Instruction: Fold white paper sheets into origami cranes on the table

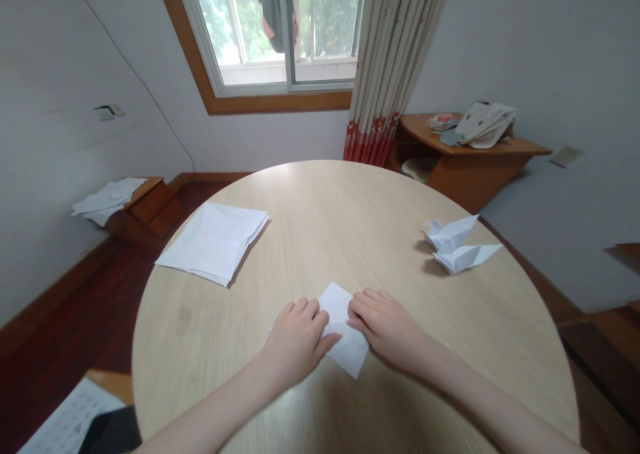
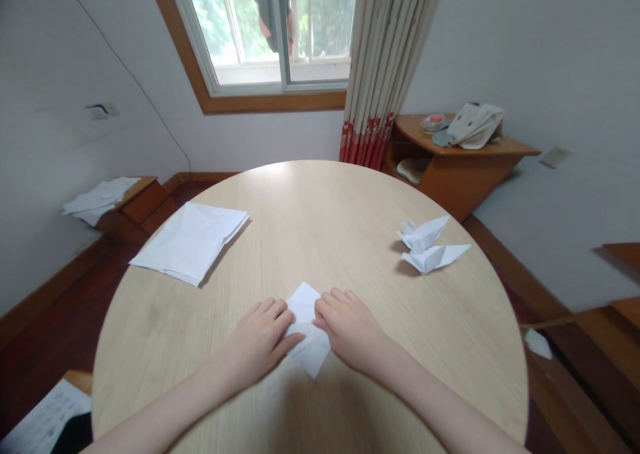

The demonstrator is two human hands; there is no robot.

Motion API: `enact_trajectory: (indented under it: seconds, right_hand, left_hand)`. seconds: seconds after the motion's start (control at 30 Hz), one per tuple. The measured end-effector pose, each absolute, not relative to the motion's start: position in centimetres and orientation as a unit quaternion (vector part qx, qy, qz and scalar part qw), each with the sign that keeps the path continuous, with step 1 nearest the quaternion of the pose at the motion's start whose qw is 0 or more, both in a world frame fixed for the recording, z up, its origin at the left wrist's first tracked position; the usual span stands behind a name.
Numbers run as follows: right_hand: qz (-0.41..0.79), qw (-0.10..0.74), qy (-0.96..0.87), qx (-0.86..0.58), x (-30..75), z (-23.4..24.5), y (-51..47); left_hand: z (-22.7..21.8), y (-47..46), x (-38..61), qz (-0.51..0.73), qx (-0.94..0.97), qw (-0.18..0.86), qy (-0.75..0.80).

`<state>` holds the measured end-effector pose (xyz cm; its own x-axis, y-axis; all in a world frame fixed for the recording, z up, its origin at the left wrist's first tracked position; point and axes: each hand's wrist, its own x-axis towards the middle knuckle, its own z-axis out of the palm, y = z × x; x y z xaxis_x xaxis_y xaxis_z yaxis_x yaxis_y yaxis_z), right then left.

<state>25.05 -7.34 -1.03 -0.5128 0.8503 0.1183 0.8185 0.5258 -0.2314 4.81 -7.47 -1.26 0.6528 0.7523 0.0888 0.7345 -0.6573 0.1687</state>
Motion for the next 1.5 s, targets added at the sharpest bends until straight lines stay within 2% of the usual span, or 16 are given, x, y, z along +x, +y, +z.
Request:
enact_trajectory:
  seconds: [0.43, 0.83, 1.5]
  right_hand:
    - [0.01, 0.108, -0.861, -0.498, 24.3, -1.5, -7.9]
    - [-0.072, 0.105, -0.856, -0.501, 24.2, -2.1, -7.7]
    - [0.005, 0.12, -0.833, -0.54, 25.2, -1.5, -5.9]
  left_hand:
    - [-0.5, -7.1, 4.6, 0.02, 0.9, 0.117, 0.418]
    - [-0.9, -7.3, 4.7, 0.039, 0.876, 0.131, 0.462]
    - [0.3, -5.2, 3.4, 0.018, 0.821, 0.203, 0.534]
